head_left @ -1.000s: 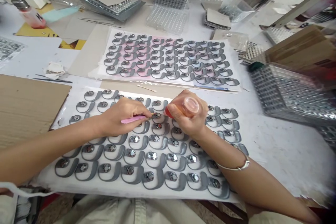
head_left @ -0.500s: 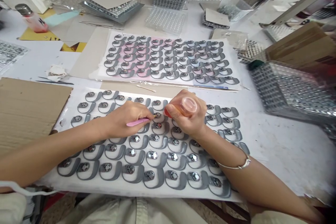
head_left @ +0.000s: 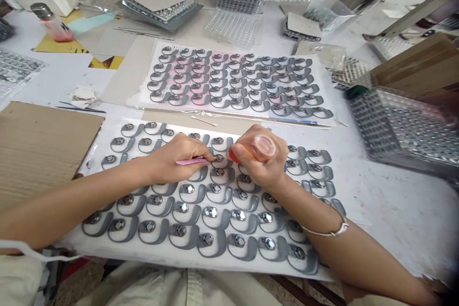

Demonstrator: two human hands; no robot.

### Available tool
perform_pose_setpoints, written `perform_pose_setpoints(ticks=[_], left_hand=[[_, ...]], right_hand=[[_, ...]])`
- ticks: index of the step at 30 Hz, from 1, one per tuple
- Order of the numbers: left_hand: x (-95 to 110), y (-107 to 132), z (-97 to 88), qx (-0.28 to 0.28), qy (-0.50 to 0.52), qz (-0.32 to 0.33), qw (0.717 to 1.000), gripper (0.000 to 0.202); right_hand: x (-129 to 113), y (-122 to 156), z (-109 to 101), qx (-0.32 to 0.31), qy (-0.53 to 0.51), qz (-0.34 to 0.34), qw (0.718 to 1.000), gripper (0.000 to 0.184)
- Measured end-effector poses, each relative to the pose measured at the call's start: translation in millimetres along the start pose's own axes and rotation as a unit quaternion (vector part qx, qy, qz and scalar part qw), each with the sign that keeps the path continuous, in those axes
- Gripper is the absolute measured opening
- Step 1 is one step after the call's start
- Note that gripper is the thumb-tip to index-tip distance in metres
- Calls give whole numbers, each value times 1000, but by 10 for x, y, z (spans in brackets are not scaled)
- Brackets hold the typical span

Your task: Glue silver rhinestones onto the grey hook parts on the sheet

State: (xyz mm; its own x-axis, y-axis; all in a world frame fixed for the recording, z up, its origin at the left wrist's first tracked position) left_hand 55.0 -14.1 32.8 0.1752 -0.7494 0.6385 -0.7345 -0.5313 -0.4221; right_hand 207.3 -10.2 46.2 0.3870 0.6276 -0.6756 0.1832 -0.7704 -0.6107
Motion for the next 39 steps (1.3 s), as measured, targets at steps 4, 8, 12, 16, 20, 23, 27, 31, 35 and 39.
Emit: perform_pose_setpoints(ticks=[4, 8, 12, 16, 20, 23, 27, 31, 35, 39], left_hand=[[-10, 2, -2, 7, 9, 0, 1000, 14], [-39, 14, 10, 1, 8, -9, 1000, 14], [-48, 21, 9, 2, 13, -9, 1000, 14], [-45, 18, 4, 5, 13, -7, 1000, 14], [-43, 13, 2, 5, 11, -6, 1000, 15], [-41, 10, 0, 5, 11, -3, 1000, 15], [-50, 9, -1, 4, 16, -7, 1000, 16], [-55, 10, 3, 0, 17, -9, 1000, 17], [-60, 14, -1, -2, 17, -12, 1000, 17], [-79, 17, 4, -9, 20, -26, 999, 17]], right_hand=[[-6, 3, -5, 8, -2, -14, 1000, 9], [3, -3, 2, 4, -1, 0, 1000, 11], [-3, -6, 8, 1, 10, 7, 1000, 13], [-6, -6, 5, 4, -3, 6, 1000, 12], [6, -2, 3, 4, -16, 14, 1000, 12], [12, 3, 10, 0, -11, 23, 1000, 14], [19, 13, 23, -3, -8, 28, 1000, 13], [30, 23, 35, -3, -17, 24, 1000, 13], [28, 32, 39, 3, -20, 16, 1000, 12], [33, 31, 38, 2, -33, 25, 999, 10]])
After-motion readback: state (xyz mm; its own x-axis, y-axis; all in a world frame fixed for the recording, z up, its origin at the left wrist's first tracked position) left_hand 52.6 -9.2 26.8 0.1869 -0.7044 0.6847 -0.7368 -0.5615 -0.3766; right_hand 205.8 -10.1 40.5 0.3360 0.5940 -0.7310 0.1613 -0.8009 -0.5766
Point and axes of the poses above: each hand's wrist, its own y-axis away from the middle knuckle, its own z-axis out of the palm, x = y × z, the point moved 7 cm from there along -y, towards the middle knuckle, and after that the axes turned 10 degrees about z, right-handed, at the moved point
